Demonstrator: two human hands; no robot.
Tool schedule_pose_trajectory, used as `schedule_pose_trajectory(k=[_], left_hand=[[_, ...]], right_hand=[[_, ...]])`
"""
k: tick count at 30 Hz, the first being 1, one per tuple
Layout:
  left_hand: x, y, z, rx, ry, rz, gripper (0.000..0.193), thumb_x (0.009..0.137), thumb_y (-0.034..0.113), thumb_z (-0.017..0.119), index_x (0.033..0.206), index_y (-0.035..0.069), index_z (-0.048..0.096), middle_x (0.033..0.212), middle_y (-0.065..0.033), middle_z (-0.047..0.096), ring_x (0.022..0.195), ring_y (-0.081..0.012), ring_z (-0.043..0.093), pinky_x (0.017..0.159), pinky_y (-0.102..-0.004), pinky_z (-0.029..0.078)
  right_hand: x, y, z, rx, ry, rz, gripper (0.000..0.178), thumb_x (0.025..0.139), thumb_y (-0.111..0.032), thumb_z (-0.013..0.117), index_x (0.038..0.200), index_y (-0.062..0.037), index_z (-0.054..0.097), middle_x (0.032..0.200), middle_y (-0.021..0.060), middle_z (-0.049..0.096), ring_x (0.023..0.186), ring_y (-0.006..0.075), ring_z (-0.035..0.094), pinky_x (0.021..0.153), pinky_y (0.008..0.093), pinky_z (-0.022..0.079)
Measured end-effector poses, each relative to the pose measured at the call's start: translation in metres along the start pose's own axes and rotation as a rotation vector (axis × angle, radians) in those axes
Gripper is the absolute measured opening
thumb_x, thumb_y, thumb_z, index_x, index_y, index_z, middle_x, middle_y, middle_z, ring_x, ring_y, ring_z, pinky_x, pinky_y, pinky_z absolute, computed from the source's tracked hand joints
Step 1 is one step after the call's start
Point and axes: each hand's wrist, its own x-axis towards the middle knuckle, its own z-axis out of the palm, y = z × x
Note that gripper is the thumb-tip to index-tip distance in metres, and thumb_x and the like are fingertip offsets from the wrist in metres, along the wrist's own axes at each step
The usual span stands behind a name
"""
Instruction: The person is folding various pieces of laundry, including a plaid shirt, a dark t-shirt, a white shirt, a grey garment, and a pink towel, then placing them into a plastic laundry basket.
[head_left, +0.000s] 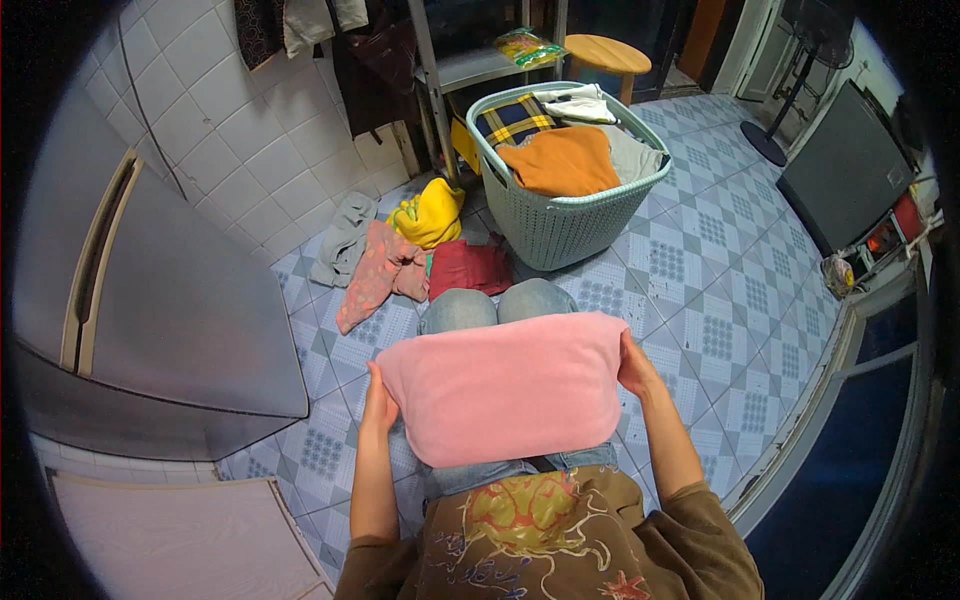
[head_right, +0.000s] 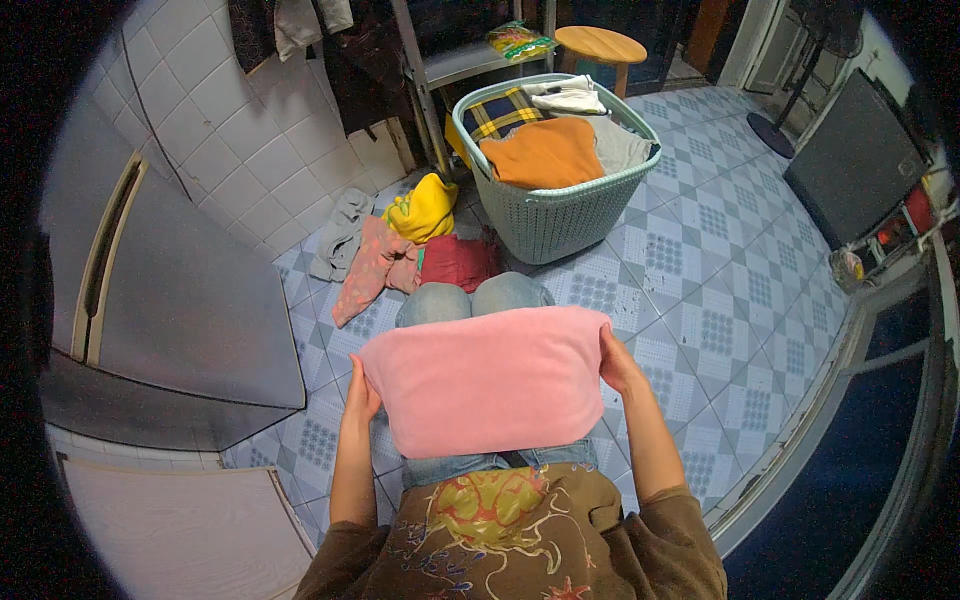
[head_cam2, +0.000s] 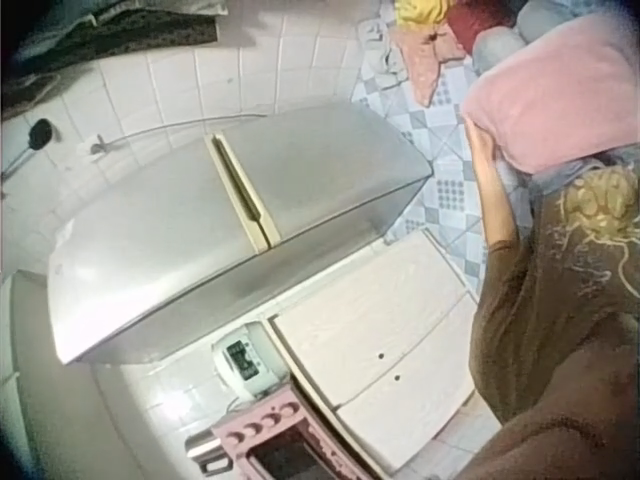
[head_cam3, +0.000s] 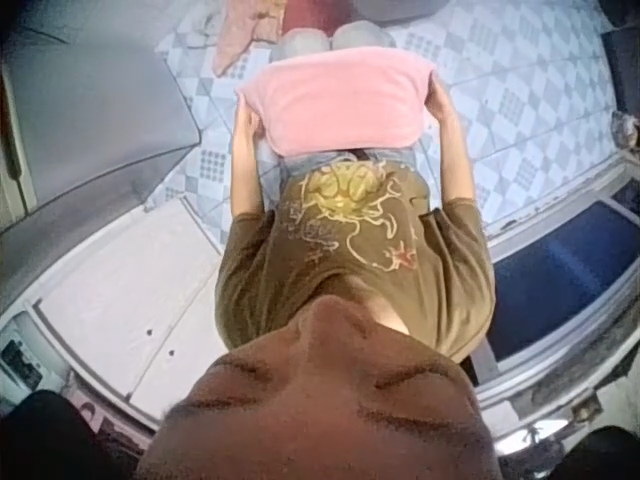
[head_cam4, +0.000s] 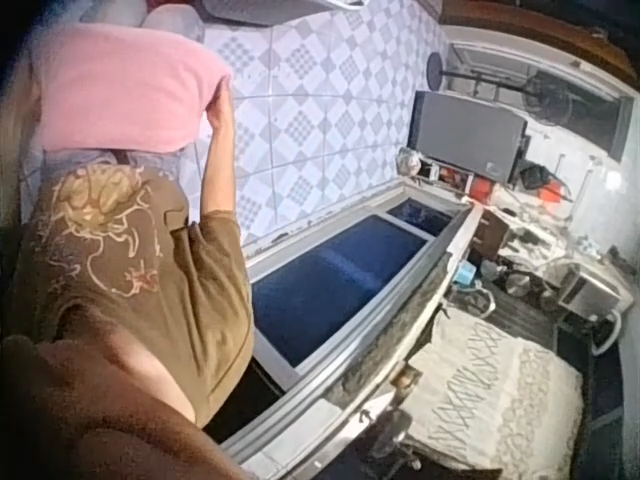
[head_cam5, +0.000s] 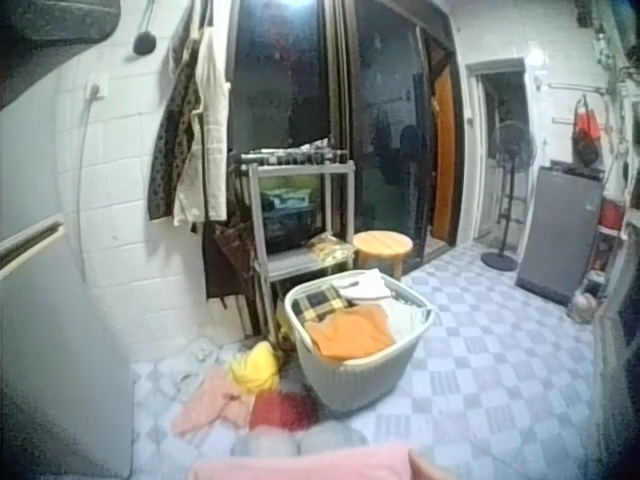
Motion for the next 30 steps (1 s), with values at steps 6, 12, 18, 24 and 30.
schedule_pose_trajectory(k=[6, 12, 18, 24, 30], left_hand=[[0.018, 0.0, -0.007, 0.031, -0.103, -0.227, 0.059, 0.092, 0.045, 0.044, 0.131, 0.001, 0.038, 0.131, -0.0114, 0.047, 0.121, -0.0223, 0.045, 0.101, -0.0378, 0.037], [0.017, -0.016, -0.033, 0.14, -0.186, -0.065, 0.047, 0.091, 0.023, 0.056, 0.128, -0.001, 0.041, 0.125, -0.0105, 0.052, 0.115, -0.0212, 0.051, 0.097, -0.0351, 0.042], [-0.013, 0.06, -0.002, 0.464, -0.019, 0.135, 0.033, 0.09, 0.023, 0.058, 0.114, 0.0, 0.055, 0.106, -0.0058, 0.061, 0.096, -0.0148, 0.057, 0.084, -0.0311, 0.047], [-0.065, 0.149, 0.047, 0.941, 0.094, 0.322, 0.038, 0.092, 0.034, 0.054, 0.108, 0.0, 0.059, 0.097, -0.0039, 0.062, 0.086, -0.0117, 0.057, 0.076, -0.0273, 0.047], [-0.049, 0.134, 0.052, 0.88, 0.025, 0.334, 0.041, 0.091, 0.032, 0.056, 0.114, -0.002, 0.055, 0.108, -0.0058, 0.06, 0.097, -0.0137, 0.056, 0.085, -0.0274, 0.045]], right_hand=[[0.01, -0.001, -0.009, -0.051, -0.02, 0.212, 0.068, 0.085, -0.051, 0.054, 0.136, -0.0092, 0.036, 0.138, 0.0058, 0.04, 0.127, 0.0205, 0.037, 0.106, 0.0395, 0.03], [0.015, 0.015, -0.035, -0.142, -0.102, 0.222, 0.052, 0.084, -0.037, 0.063, 0.124, -0.007, 0.051, 0.121, 0.0072, 0.056, 0.112, 0.0192, 0.052, 0.096, 0.0374, 0.041], [-0.013, -0.056, -0.021, -0.261, 0.091, -0.047, 0.045, 0.081, -0.027, 0.067, 0.116, -0.0022, 0.054, 0.108, 0.0076, 0.062, 0.094, 0.0186, 0.06, 0.085, 0.0335, 0.048], [-0.08, -0.15, 0.056, -0.479, 0.132, -0.464, 0.045, 0.082, -0.022, 0.066, 0.117, 0.0025, 0.051, 0.107, 0.01, 0.061, 0.092, 0.0169, 0.06, 0.08, 0.0312, 0.049], [-0.041, -0.132, 0.021, -0.685, 0.216, -0.257, 0.038, 0.083, -0.016, 0.064, 0.114, 0.0036, 0.052, 0.101, 0.0094, 0.062, 0.089, 0.0151, 0.059, 0.078, 0.0299, 0.049]])
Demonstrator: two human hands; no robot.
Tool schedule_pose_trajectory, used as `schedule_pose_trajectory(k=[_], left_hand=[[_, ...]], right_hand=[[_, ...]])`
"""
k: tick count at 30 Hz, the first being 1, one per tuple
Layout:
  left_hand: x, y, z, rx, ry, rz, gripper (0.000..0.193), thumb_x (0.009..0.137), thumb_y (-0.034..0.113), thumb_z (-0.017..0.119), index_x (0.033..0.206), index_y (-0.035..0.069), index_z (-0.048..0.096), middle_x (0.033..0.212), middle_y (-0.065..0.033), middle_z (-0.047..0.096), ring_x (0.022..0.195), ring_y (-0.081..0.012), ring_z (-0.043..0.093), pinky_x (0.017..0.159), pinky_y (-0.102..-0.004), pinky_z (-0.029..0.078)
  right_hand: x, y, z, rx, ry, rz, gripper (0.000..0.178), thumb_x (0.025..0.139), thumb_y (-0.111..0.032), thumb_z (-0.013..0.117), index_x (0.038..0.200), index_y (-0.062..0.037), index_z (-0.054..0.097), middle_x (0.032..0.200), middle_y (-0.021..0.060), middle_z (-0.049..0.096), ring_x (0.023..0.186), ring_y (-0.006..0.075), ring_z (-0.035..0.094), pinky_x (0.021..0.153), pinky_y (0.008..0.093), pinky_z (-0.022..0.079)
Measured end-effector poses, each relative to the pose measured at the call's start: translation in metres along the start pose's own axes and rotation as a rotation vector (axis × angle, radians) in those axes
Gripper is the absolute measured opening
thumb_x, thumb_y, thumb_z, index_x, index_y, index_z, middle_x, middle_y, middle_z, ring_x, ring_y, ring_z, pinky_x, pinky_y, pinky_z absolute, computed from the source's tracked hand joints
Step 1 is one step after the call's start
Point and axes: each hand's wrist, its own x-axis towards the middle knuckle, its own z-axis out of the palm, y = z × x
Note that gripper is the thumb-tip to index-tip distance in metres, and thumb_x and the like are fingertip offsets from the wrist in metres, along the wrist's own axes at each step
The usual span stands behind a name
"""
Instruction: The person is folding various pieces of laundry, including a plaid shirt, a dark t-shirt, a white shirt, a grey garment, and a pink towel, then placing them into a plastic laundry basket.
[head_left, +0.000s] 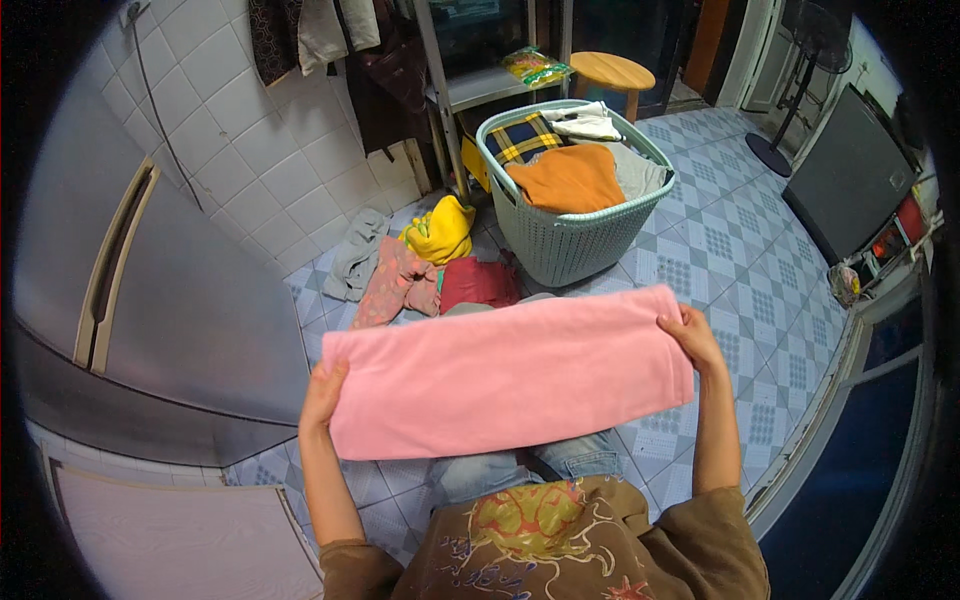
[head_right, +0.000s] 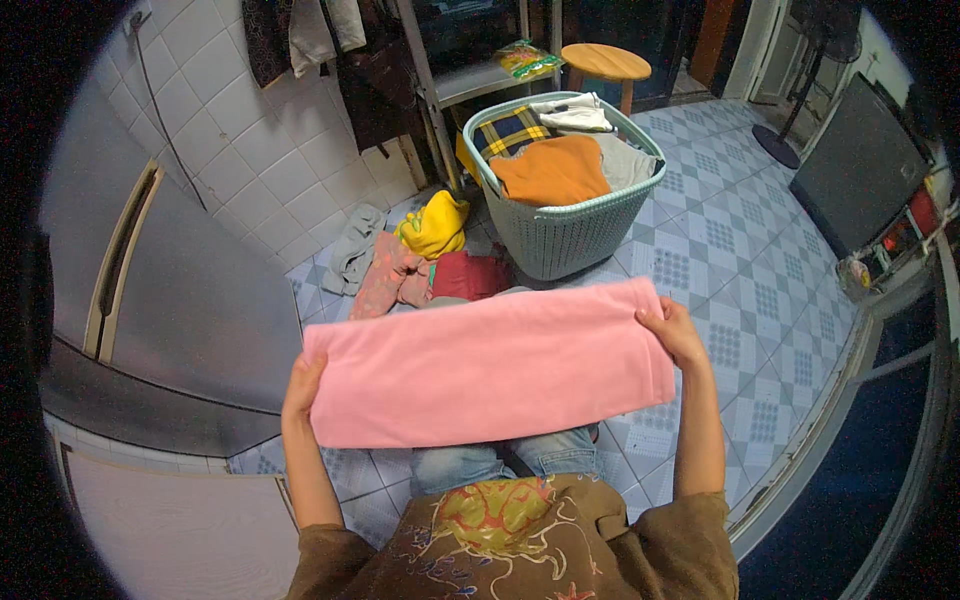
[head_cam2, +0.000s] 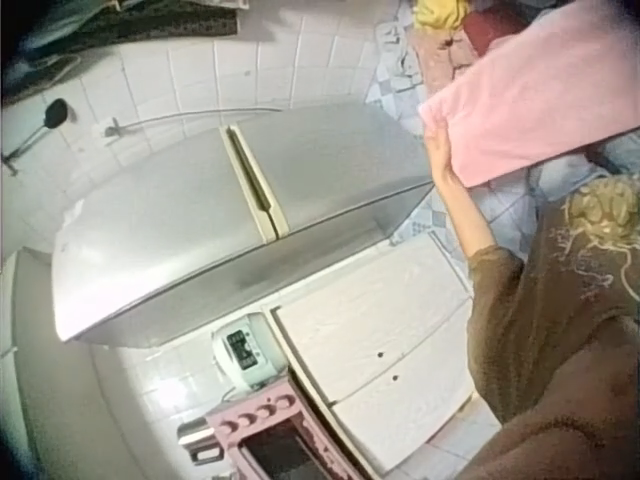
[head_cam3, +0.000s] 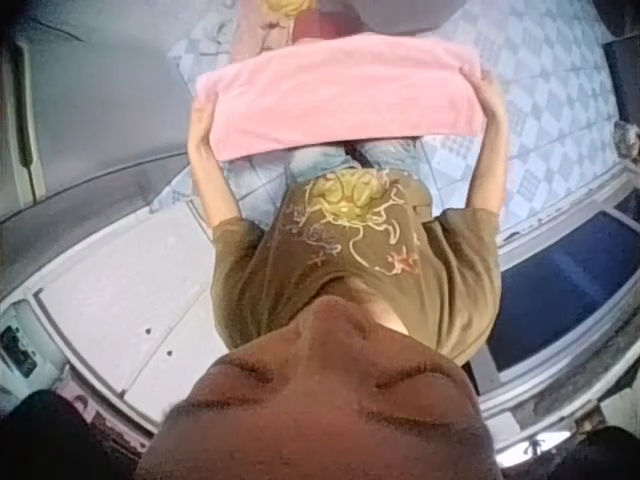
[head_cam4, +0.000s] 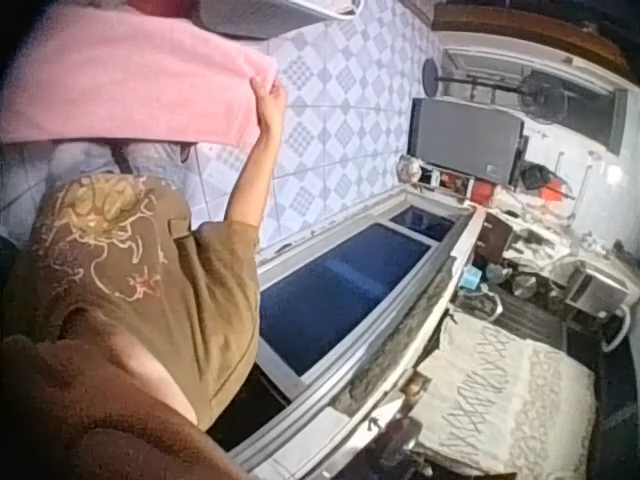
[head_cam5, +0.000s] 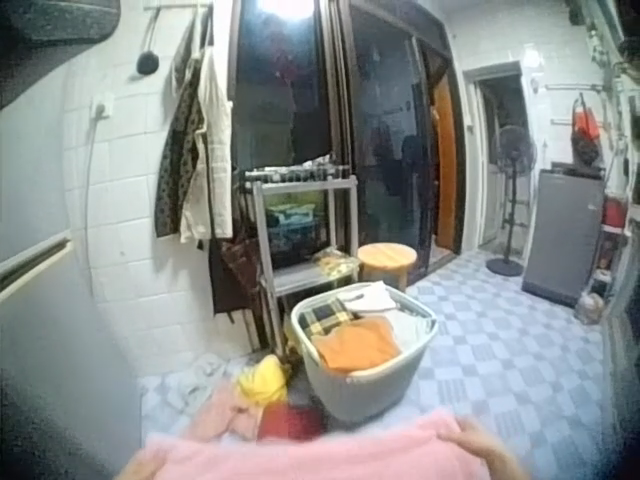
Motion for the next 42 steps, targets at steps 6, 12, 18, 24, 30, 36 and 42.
schedule_pose_trajectory(k=[6, 12, 18, 24, 30, 36, 42], left_hand=[[-0.009, -0.005, 0.0, -0.236, 0.045, -0.093, 0.041, 0.092, 0.028, 0.054, 0.119, -0.003, 0.052, 0.112, -0.0064, 0.058, 0.099, -0.0134, 0.054, 0.088, -0.0276, 0.042], [-0.021, 0.017, 0.005, -0.249, 0.054, -0.063, 0.044, 0.09, 0.028, 0.057, 0.119, -0.004, 0.05, 0.112, -0.0082, 0.058, 0.1, -0.0147, 0.055, 0.087, -0.0279, 0.043], [-0.022, 0.02, 0.011, -0.368, -0.029, -0.087, 0.048, 0.088, 0.028, 0.059, 0.122, -0.003, 0.047, 0.114, -0.0088, 0.057, 0.102, -0.0162, 0.055, 0.089, -0.0292, 0.043], [-0.024, 0.021, 0.017, -0.342, 0.01, -0.085, 0.05, 0.087, 0.026, 0.06, 0.124, -0.004, 0.045, 0.117, -0.0095, 0.055, 0.104, -0.017, 0.054, 0.091, -0.0303, 0.042], [-0.027, 0.026, 0.02, -0.36, 0.006, -0.073, 0.052, 0.087, 0.026, 0.06, 0.125, -0.004, 0.044, 0.119, -0.0101, 0.055, 0.106, -0.0175, 0.053, 0.093, -0.0303, 0.041], [-0.029, 0.031, 0.02, -0.342, 0.025, -0.072, 0.051, 0.087, 0.026, 0.061, 0.125, -0.004, 0.044, 0.118, -0.0103, 0.055, 0.106, -0.018, 0.053, 0.093, -0.0308, 0.041], [-0.034, 0.048, 0.033, -0.361, 0.021, -0.037, 0.05, 0.086, 0.023, 0.06, 0.125, -0.004, 0.044, 0.118, -0.0108, 0.054, 0.106, -0.0185, 0.053, 0.092, -0.0314, 0.042]], right_hand=[[-0.043, -0.068, 0.024, 0.156, 0.021, 0.003, 0.042, 0.075, -0.012, 0.07, 0.11, -0.0012, 0.048, 0.099, 0.0092, 0.059, 0.087, 0.0144, 0.058, 0.077, 0.029, 0.049], [-0.07, -0.123, 0.101, -0.097, -0.157, -0.299, 0.057, 0.071, -0.019, 0.073, 0.114, -0.0049, 0.038, 0.1, 0.0084, 0.051, 0.089, 0.0163, 0.051, 0.074, 0.029, 0.046], [-0.049, -0.075, 0.231, -0.348, -0.093, -0.484, 0.044, 0.074, -0.006, 0.057, 0.11, 0.003, 0.033, 0.104, 0.0304, 0.052, 0.092, 0.0472, 0.054, 0.079, 0.0501, 0.044], [-0.034, -0.032, 0.266, -0.479, 0.022, -0.451, 0.049, 0.071, -0.005, 0.057, 0.114, 0.0019, 0.034, 0.106, 0.0271, 0.053, 0.083, 0.0457, 0.057, 0.073, 0.0525, 0.045], [-0.045, -0.049, 0.264, -0.734, -0.08, -0.338, 0.052, 0.071, -0.007, 0.056, 0.116, 0.0024, 0.033, 0.105, 0.0281, 0.054, 0.074, 0.0473, 0.058, 0.065, 0.0557, 0.046], [-0.074, -0.069, 0.259, -0.539, -0.078, -0.529, 0.052, 0.072, -0.009, 0.056, 0.117, 0.0022, 0.033, 0.099, 0.0275, 0.053, 0.07, 0.0453, 0.058, 0.063, 0.0553, 0.047], [-0.052, -0.046, 0.268, -0.689, -0.117, -0.466, 0.055, 0.075, -0.013, 0.056, 0.123, 0.0018, 0.033, 0.101, 0.0236, 0.049, 0.072, 0.0434, 0.058, 0.064, 0.0529, 0.048]])
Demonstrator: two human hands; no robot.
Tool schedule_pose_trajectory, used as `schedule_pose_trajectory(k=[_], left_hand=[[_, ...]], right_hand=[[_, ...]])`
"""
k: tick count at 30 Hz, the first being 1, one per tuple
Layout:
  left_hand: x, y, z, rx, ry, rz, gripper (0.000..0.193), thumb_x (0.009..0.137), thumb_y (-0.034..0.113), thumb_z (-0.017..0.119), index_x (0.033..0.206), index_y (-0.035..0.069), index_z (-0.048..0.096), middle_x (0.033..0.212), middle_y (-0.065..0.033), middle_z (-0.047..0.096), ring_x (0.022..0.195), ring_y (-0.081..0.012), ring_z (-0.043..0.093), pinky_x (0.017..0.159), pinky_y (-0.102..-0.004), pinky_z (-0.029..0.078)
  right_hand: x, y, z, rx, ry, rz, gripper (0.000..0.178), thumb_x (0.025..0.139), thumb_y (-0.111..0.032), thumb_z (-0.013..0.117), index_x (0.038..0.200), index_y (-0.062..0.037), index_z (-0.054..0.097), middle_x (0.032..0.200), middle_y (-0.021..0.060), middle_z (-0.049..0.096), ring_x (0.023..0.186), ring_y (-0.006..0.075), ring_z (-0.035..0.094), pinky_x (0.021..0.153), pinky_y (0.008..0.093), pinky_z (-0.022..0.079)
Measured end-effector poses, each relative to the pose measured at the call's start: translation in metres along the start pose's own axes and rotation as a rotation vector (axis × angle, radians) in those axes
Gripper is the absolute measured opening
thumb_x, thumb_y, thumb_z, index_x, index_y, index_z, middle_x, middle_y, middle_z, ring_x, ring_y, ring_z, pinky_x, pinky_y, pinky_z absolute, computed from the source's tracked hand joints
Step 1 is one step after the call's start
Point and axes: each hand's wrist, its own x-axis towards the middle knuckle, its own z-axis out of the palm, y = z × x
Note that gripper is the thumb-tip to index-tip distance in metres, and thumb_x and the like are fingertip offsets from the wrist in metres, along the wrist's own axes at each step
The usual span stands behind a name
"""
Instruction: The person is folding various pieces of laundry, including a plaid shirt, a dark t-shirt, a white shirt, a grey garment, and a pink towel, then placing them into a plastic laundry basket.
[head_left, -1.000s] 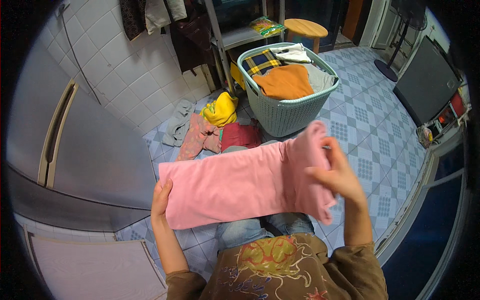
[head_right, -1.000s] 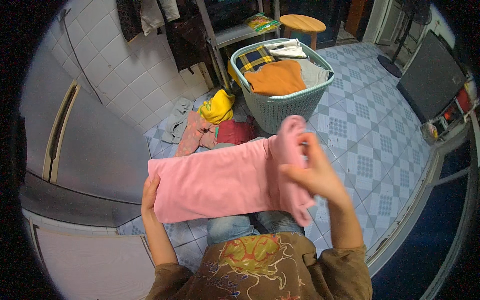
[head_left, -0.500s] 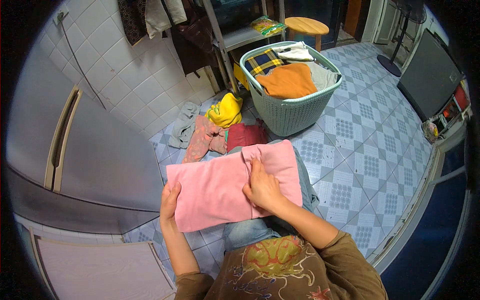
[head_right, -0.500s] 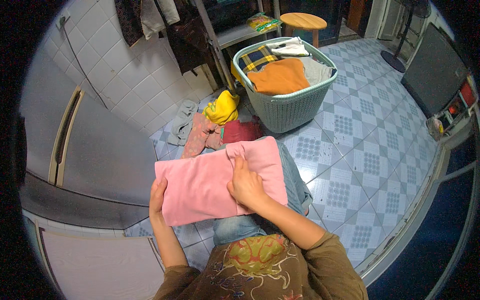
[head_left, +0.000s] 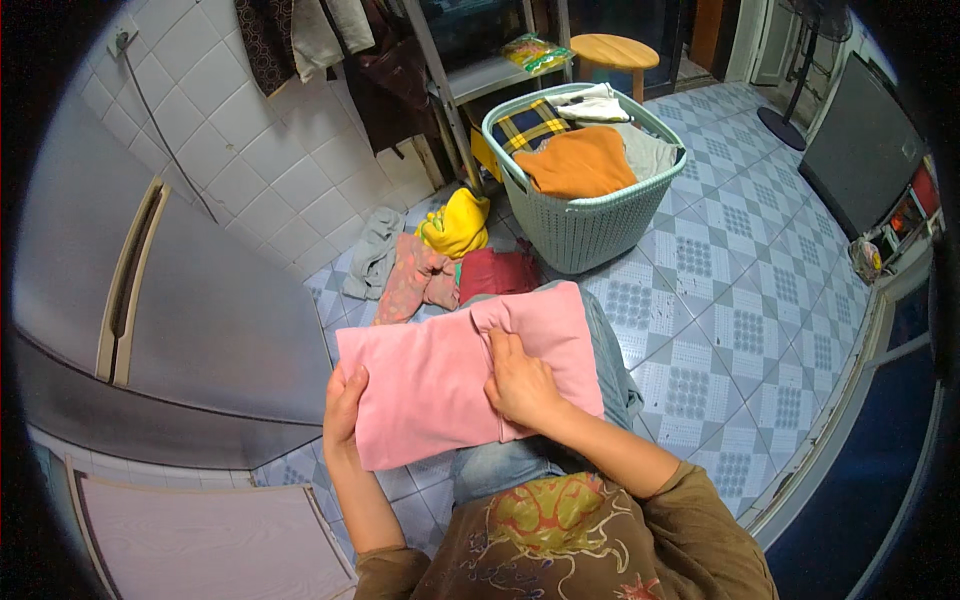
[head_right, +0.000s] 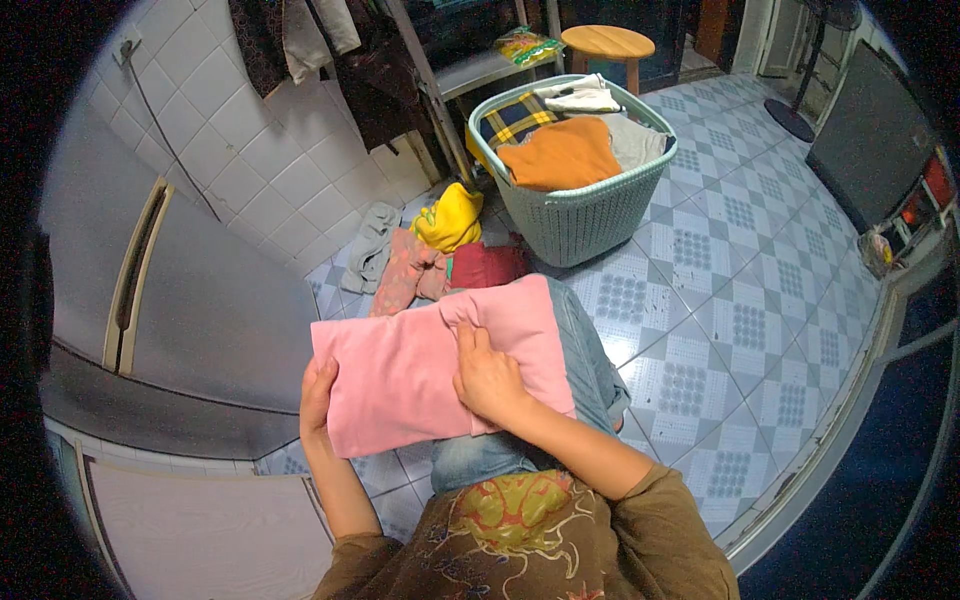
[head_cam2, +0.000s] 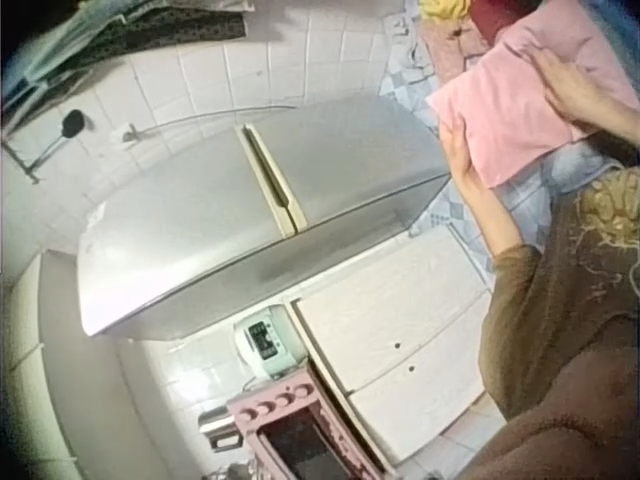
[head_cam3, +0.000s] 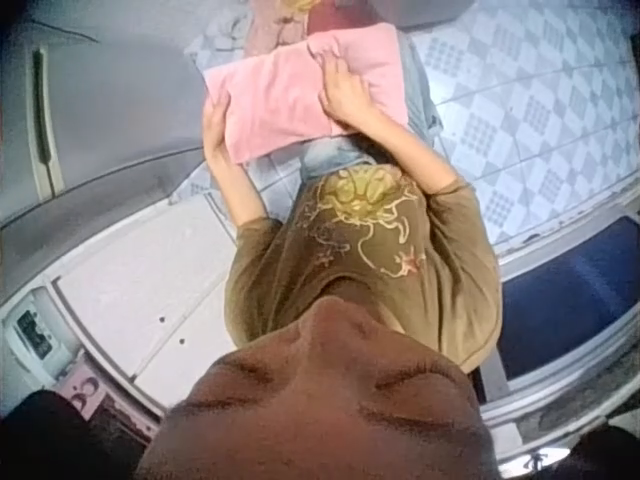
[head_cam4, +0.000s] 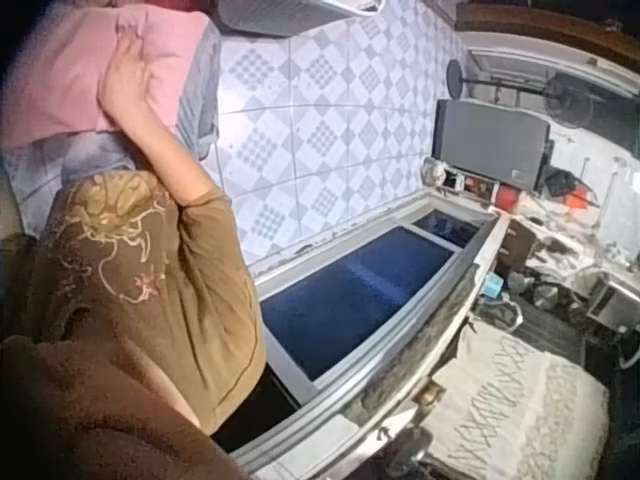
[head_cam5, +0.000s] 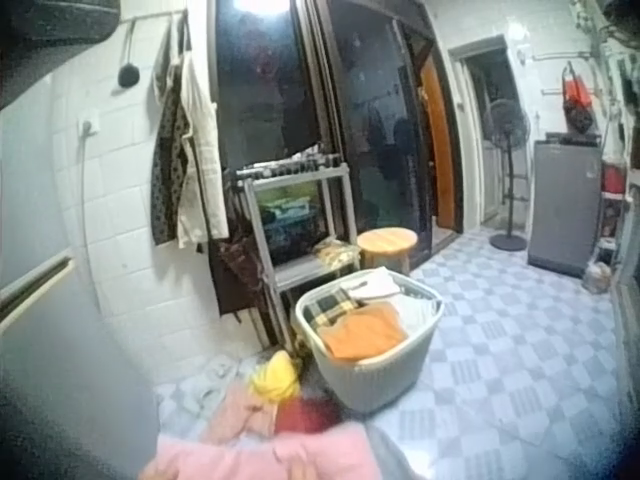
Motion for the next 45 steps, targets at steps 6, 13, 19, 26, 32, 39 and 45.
schedule_pose_trajectory(k=[6, 13, 19, 26, 32, 39, 45], left_hand=[[-0.002, 0.042, 0.06, 0.058, -0.102, 0.028, 0.057, 0.082, 0.016, 0.062, 0.129, -0.002, 0.036, 0.117, -0.0109, 0.053, 0.104, -0.0181, 0.053, 0.091, -0.0312, 0.042], [-0.001, 0.033, 0.13, 0.376, -0.205, 0.008, 0.033, 0.082, 0.007, 0.058, 0.11, 0.003, 0.041, 0.094, -0.0062, 0.055, 0.084, -0.0166, 0.057, 0.077, -0.0326, 0.048], [0.003, -0.017, 0.174, 0.782, -0.259, 0.389, 0.02, 0.081, 0.005, 0.053, 0.099, 0.002, 0.043, 0.084, -0.0104, 0.055, 0.064, -0.0167, 0.056, 0.062, -0.0324, 0.046], [0.001, -0.023, 0.175, 0.719, -0.155, 0.262, 0.018, 0.078, 0.0, 0.051, 0.095, 0.001, 0.045, 0.083, -0.0159, 0.056, 0.073, -0.0326, 0.058, 0.064, -0.0417, 0.045], [0.012, -0.02, 0.168, 0.93, 0.084, 0.73, 0.017, 0.077, -0.003, 0.052, 0.093, 0.001, 0.054, 0.094, -0.0144, 0.058, 0.09, -0.0312, 0.055, 0.079, -0.0392, 0.043], [0.004, -0.03, 0.173, 1.29, -0.147, 0.839, 0.046, 0.079, 0.017, 0.061, 0.124, 0.013, 0.052, 0.135, -0.0167, 0.04, 0.129, -0.038, 0.03, 0.106, -0.053, 0.018], [0.016, -0.07, 0.168, 1.425, -0.219, 0.732, 0.06, 0.079, 0.032, 0.062, 0.135, 0.023, 0.042, 0.146, -0.0133, 0.026, 0.135, -0.0355, 0.018, 0.108, -0.0564, 0.008]], right_hand=[[-0.005, 0.015, -0.014, 0.233, -0.029, -0.074, 0.047, 0.084, -0.02, 0.053, 0.122, 0.0024, 0.037, 0.115, 0.0247, 0.047, 0.094, 0.0428, 0.055, 0.08, 0.0494, 0.045], [-0.021, 0.028, -0.084, 0.256, 0.267, 0.042, 0.025, 0.084, -0.012, 0.056, 0.106, 0.0005, 0.055, 0.094, 0.0147, 0.062, 0.08, 0.0236, 0.061, 0.069, 0.0334, 0.048], [-0.029, 0.064, -0.084, 0.358, 0.345, 0.286, 0.018, 0.081, -0.013, 0.057, 0.095, -0.0011, 0.06, 0.08, 0.0112, 0.061, 0.064, 0.0187, 0.057, 0.061, 0.031, 0.046], [-0.038, 0.035, -0.074, 0.394, 0.28, 0.185, 0.026, 0.078, -0.019, 0.065, 0.095, -0.0002, 0.061, 0.084, 0.0116, 0.061, 0.069, 0.0208, 0.06, 0.062, 0.0304, 0.047], [-0.029, 0.019, -0.062, 0.013, 0.03, 0.196, 0.035, 0.072, -0.034, 0.066, 0.076, -0.0003, 0.058, 0.07, 0.0191, 0.061, 0.067, 0.0383, 0.06, 0.059, 0.0444, 0.047], [-0.055, 0.029, -0.084, 0.147, 0.135, 0.283, 0.034, 0.073, -0.031, 0.065, 0.064, -0.0012, 0.051, 0.057, 0.0208, 0.054, 0.058, 0.0396, 0.056, 0.053, 0.0462, 0.042], [-0.057, 0.05, -0.061, 0.135, 0.309, 0.349, 0.055, 0.067, -0.031, 0.075, 0.1, 0.0029, 0.048, 0.097, 0.0181, 0.051, 0.087, 0.0324, 0.053, 0.074, 0.0401, 0.043]])
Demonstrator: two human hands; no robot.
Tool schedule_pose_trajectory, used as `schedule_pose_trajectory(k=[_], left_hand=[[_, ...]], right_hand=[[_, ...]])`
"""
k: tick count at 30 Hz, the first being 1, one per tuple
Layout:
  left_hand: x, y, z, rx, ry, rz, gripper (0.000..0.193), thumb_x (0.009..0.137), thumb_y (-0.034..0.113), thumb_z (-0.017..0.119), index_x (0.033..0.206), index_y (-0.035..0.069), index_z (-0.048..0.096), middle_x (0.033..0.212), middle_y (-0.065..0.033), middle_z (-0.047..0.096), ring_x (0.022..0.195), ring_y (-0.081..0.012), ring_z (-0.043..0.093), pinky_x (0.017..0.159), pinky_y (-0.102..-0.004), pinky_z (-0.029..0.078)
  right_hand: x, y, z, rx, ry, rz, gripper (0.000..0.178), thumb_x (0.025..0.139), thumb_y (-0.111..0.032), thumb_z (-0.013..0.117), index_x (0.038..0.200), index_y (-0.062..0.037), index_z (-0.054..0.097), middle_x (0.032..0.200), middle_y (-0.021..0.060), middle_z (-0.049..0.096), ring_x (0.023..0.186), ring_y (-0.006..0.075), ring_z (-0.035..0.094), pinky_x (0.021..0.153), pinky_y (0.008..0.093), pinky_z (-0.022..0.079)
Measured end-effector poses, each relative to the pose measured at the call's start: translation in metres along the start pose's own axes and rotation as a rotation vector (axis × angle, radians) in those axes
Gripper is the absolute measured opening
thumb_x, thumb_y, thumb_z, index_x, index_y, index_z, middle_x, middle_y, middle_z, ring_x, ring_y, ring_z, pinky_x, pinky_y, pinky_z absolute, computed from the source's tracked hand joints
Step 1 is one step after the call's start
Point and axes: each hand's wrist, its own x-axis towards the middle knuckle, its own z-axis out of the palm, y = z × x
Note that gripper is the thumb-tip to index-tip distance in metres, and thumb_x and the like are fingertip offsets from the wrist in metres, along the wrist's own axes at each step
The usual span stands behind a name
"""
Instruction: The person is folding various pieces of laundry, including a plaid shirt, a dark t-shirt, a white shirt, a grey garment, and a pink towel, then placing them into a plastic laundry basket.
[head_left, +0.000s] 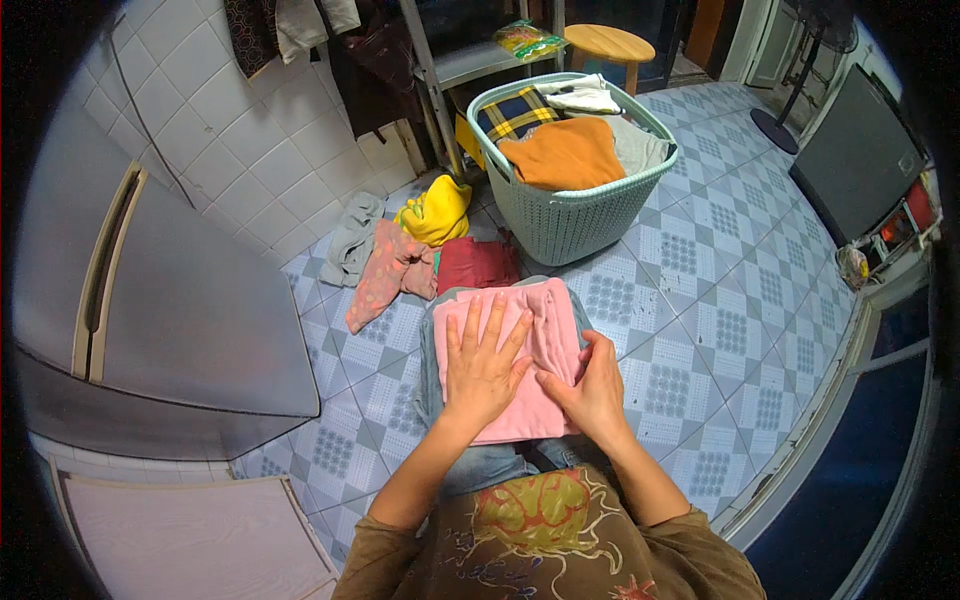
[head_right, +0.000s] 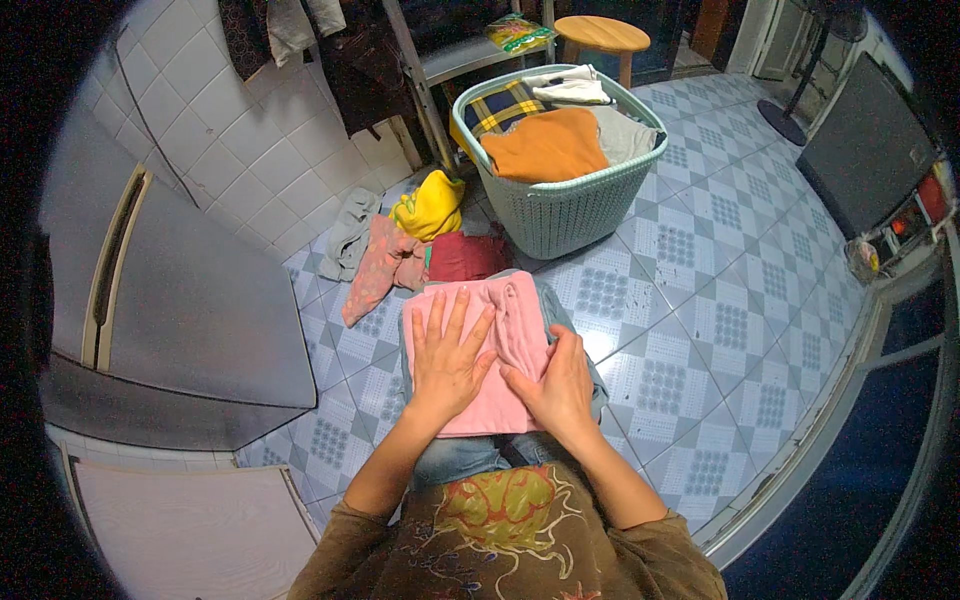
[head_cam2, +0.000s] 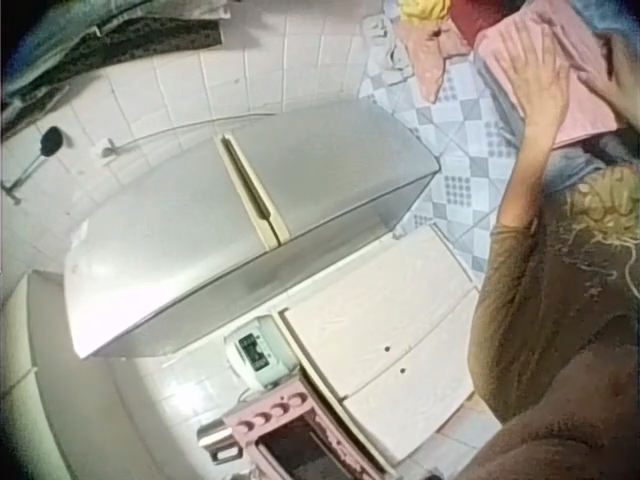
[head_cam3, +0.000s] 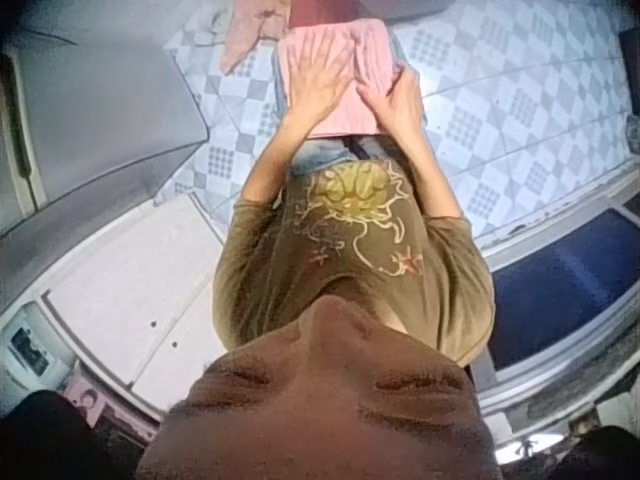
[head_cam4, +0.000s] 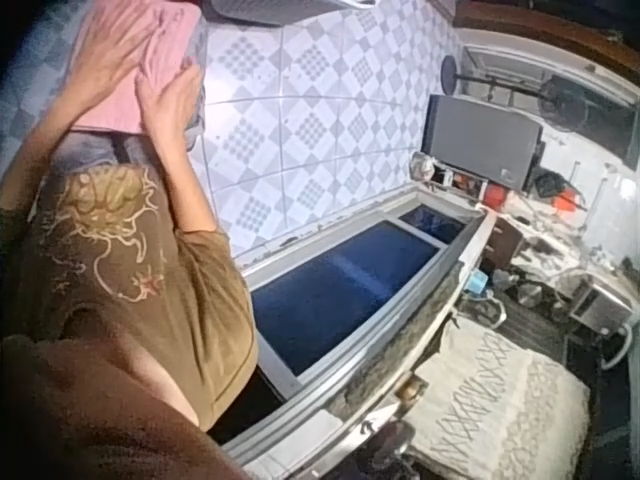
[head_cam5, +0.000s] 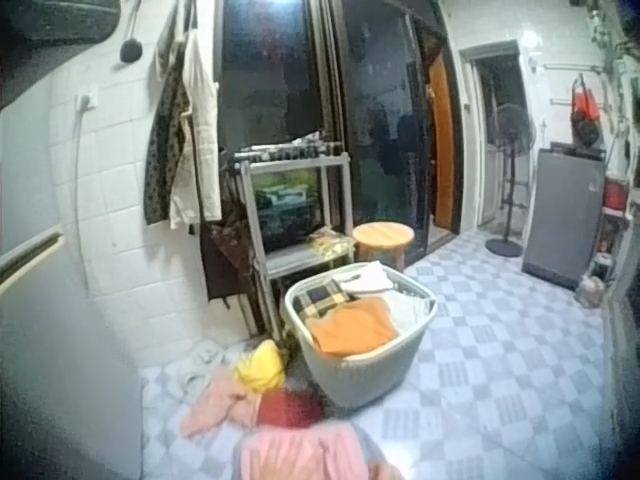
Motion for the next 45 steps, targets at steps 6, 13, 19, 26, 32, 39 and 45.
schedule_pose_trajectory(k=[6, 13, 19, 26, 32, 39, 45], left_hand=[[0.003, 0.001, -0.006, -0.072, 0.012, 0.007, 0.057, 0.079, 0.027, 0.062, 0.132, 0.018, 0.046, 0.142, -0.0168, 0.03, 0.133, -0.0375, 0.021, 0.107, -0.0568, 0.009], [-0.005, -0.022, -0.029, -0.371, 0.552, -0.156, 0.035, 0.082, 0.011, 0.052, 0.114, 0.0, 0.053, 0.127, -0.021, 0.046, 0.119, -0.0386, 0.038, 0.103, -0.0492, 0.026], [-0.009, -0.053, -0.005, -0.51, 0.503, -0.472, 0.032, 0.081, 0.008, 0.051, 0.11, -0.005, 0.051, 0.122, -0.0209, 0.048, 0.113, -0.037, 0.042, 0.099, -0.0457, 0.03], [-0.01, -0.049, 0.025, -0.497, 0.401, -0.541, 0.032, 0.078, 0.004, 0.053, 0.108, -0.003, 0.052, 0.119, -0.0197, 0.049, 0.111, -0.0362, 0.044, 0.098, -0.0452, 0.031], [0.003, -0.052, 0.035, -0.528, 0.293, -0.587, 0.034, 0.077, 0.002, 0.052, 0.111, -0.002, 0.048, 0.121, -0.0196, 0.046, 0.112, -0.0346, 0.042, 0.099, -0.0437, 0.029], [0.003, -0.09, 0.041, -0.586, 0.387, -0.696, 0.028, 0.077, 0.0, 0.053, 0.104, -0.001, 0.053, 0.116, -0.0177, 0.051, 0.108, -0.0323, 0.047, 0.096, -0.0416, 0.033], [0.034, -0.189, 0.124, -0.656, 0.467, -0.817, 0.024, 0.076, 0.0, 0.055, 0.099, 0.003, 0.057, 0.103, -0.0137, 0.057, 0.099, -0.0288, 0.051, 0.087, -0.0386, 0.038]], right_hand=[[0.022, 0.022, 0.015, -0.034, -0.017, -0.075, 0.061, 0.063, -0.032, 0.076, 0.104, 0.0056, 0.049, 0.098, 0.0203, 0.053, 0.09, 0.0335, 0.053, 0.079, 0.0392, 0.043], [0.055, -0.002, -0.007, 0.336, -0.278, -0.103, 0.049, 0.07, -0.019, 0.066, 0.111, 0.0004, 0.049, 0.097, 0.0232, 0.062, 0.092, 0.0351, 0.061, 0.081, 0.0384, 0.047], [0.163, -0.043, -0.048, 0.508, 0.008, -0.278, 0.042, 0.071, -0.007, 0.059, 0.111, 0.0002, 0.047, 0.101, 0.0113, 0.058, 0.094, 0.0196, 0.055, 0.083, 0.0317, 0.044], [0.353, -0.071, -0.074, 0.889, 0.552, -0.377, 0.036, 0.075, -0.009, 0.061, 0.108, 0.0011, 0.048, 0.105, 0.01, 0.055, 0.092, 0.0168, 0.052, 0.083, 0.0304, 0.043], [0.478, 0.067, -0.011, -0.09, 0.528, 0.257, 0.062, 0.074, -0.016, 0.065, 0.124, 0.0083, 0.037, 0.113, 0.0268, 0.053, 0.104, 0.0377, 0.055, 0.093, 0.0392, 0.041], [0.4, 0.049, 0.03, -0.36, 0.379, -0.33, 0.043, 0.074, -0.012, 0.063, 0.111, 0.0032, 0.047, 0.108, 0.0248, 0.05, 0.106, 0.0396, 0.044, 0.092, 0.0457, 0.035], [0.328, 0.048, 0.041, -0.302, 0.339, -0.424, 0.022, 0.079, -0.01, 0.057, 0.099, 0.0004, 0.054, 0.106, 0.0197, 0.051, 0.1, 0.0355, 0.047, 0.087, 0.0423, 0.037]])
